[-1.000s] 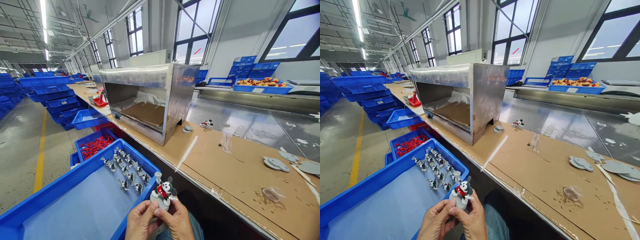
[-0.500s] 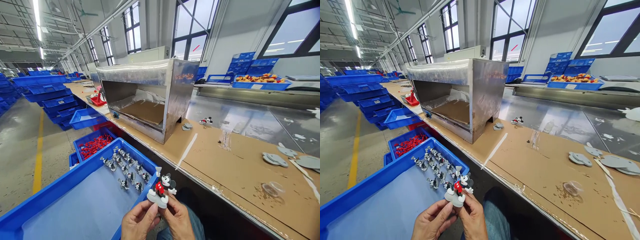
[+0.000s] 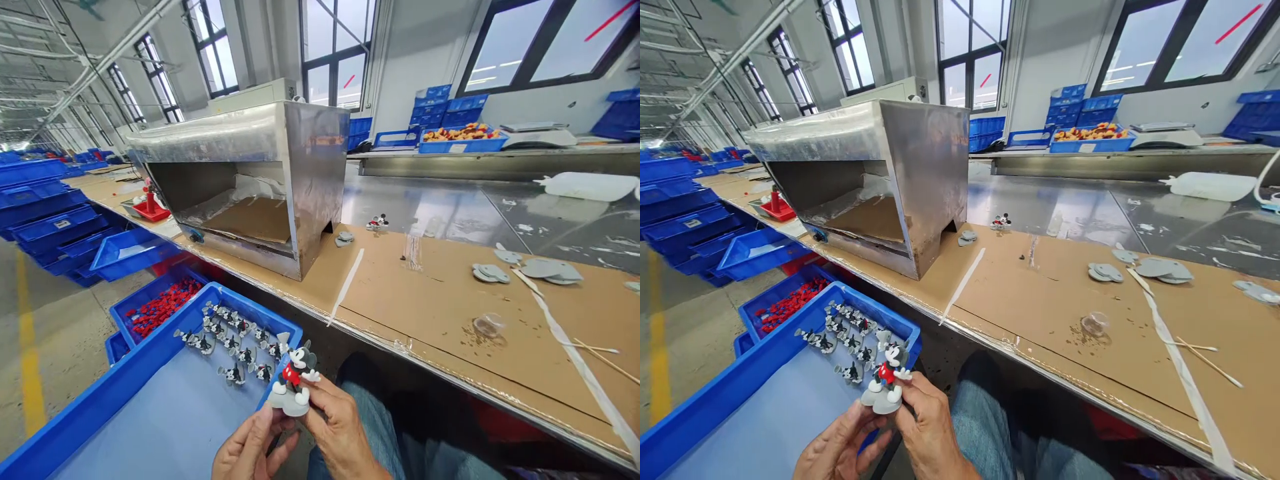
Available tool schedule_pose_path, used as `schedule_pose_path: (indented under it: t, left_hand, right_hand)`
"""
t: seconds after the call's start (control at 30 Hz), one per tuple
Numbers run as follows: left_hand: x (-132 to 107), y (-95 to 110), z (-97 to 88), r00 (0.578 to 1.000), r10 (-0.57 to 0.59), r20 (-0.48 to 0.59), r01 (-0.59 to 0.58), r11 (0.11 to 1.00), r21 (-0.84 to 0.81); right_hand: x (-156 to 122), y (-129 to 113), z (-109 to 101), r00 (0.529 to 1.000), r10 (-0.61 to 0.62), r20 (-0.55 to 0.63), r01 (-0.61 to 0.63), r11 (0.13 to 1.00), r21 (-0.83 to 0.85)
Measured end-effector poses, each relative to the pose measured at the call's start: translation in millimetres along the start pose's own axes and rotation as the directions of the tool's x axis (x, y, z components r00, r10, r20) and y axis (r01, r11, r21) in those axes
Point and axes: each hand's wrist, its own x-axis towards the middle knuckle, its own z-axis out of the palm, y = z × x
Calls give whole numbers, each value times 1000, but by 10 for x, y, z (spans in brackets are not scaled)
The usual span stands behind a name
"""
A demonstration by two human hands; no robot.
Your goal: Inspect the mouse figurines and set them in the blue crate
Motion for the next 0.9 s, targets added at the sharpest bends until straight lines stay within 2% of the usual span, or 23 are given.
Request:
schedule_pose_path:
  t: [0.07,0.23,0.43,0.53,0.63,0.73,0.83,0.9]
  left_hand:
    - [44,12,-35,998,-55,20,55,999,1]
    - [35,15,16,999,-40,12,40,999,-8]
    - [49,17,-7,991,-127,39,129,991,-41]
    - [73,8,-38,985,-164,57,168,984,-67]
    - [87,-34,-42,973,-183,139,199,974,-109]
    - [109,-127,-45,966,-124,227,165,972,-170]
    - [135,-255,-86,978,-38,204,88,967,-240]
    - [140,-343,-132,981,-20,193,56,981,-184]
  right_hand:
    - [-4,5,-3,1000,-20,-2,20,999,-36]
    - [-13,0,-29,999,-48,15,49,992,-114]
    - [-20,-26,-76,997,-35,66,52,960,-277]
    - [-21,-35,-92,997,-66,36,72,974,-215]
    - [-40,-39,-107,989,-143,31,146,980,-136]
    - [-122,-36,-119,978,-208,1,207,975,-83]
    - [-269,-36,-126,991,-117,-57,116,993,-20]
    - [-360,-45,-129,995,-57,-77,58,998,15]
